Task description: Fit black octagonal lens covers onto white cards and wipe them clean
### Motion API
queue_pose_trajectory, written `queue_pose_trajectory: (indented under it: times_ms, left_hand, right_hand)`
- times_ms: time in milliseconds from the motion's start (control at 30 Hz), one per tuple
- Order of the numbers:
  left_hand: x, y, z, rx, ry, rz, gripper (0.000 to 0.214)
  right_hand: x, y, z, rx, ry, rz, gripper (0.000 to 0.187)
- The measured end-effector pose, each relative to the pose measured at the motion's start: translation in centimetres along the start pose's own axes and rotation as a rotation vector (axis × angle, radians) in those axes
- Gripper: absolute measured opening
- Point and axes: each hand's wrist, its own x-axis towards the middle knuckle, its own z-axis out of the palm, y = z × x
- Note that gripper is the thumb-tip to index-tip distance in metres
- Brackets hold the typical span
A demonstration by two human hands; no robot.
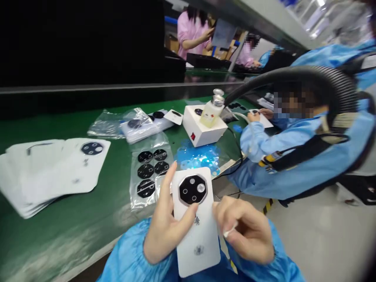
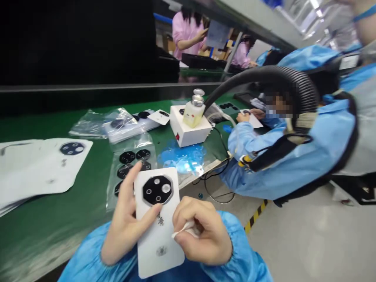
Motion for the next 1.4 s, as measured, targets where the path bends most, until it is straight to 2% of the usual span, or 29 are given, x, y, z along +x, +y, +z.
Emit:
queue_pose_trajectory:
  times_ms: [67,133,233,333,467,567,733,800,967,1200,1300,1400]
  left_hand:
    - [-1.2,1.8,-0.8,-0.033,0.124,0.007,0.074]
    - [-1.9,2.9,-1.1,-0.042,0.184,0.044,0.071]
    - [-2.1,3.4,-1.4,-0.073,0.142,0.094,0.071]
    - [-1.8,3.5,-1.8,-0.138,0.063,0.102,0.072]
    - [-1.5,3.5,-2.0,-0.069,0.121,0.1,0.072]
    - [-1.5,3.5,-1.8,-0.024,0.117,0.107,0.075]
    - [-1.6,3.5,-1.4,0.136,0.153,0.094,0.079]
    - [-1.7,3.4,-1.3,0.239,0.171,0.107,0.081]
    - [-1.8,3.2,-1.1,0.4,0.184,0.13,0.083]
    - [-1.8,2.5,-0.9,0.388,0.144,0.155,0.086]
    - [-1.6,2.8,-1.1,0.277,0.145,0.087,0.086]
    - [-1.2,3.3,-1.4,0.004,0.103,0.0,0.078]
  right_hand:
    - [1.4,-1.2,0.4,-0.159,-0.061,-0.074,0.017]
    - [2.7,-2.4,1.0,-0.348,-0.149,-0.118,0.021]
    - [4.2,-3.8,1.7,-0.551,-0.237,-0.153,0.019]
    - [4.8,-4.2,1.9,-0.616,-0.274,-0.166,0.017]
    - [4.9,-4.1,1.7,-0.649,-0.273,-0.151,0.016]
    - [4.7,-3.9,1.7,-0.741,-0.265,-0.146,0.016]
    - [4.5,-3.0,2.2,-0.974,-0.102,-0.227,0.012]
    - [4.5,-2.6,2.5,-1.031,-0.074,-0.242,0.011]
    - [4.5,-1.9,2.7,-1.077,-0.096,-0.238,0.009]
    - [4.6,-1.5,2.8,-1.129,-0.092,-0.247,0.011]
    - [4.7,-2.0,2.6,-1.101,-0.091,-0.27,0.01]
    - [4.6,-2.9,2.3,-0.99,-0.049,-0.207,0.014]
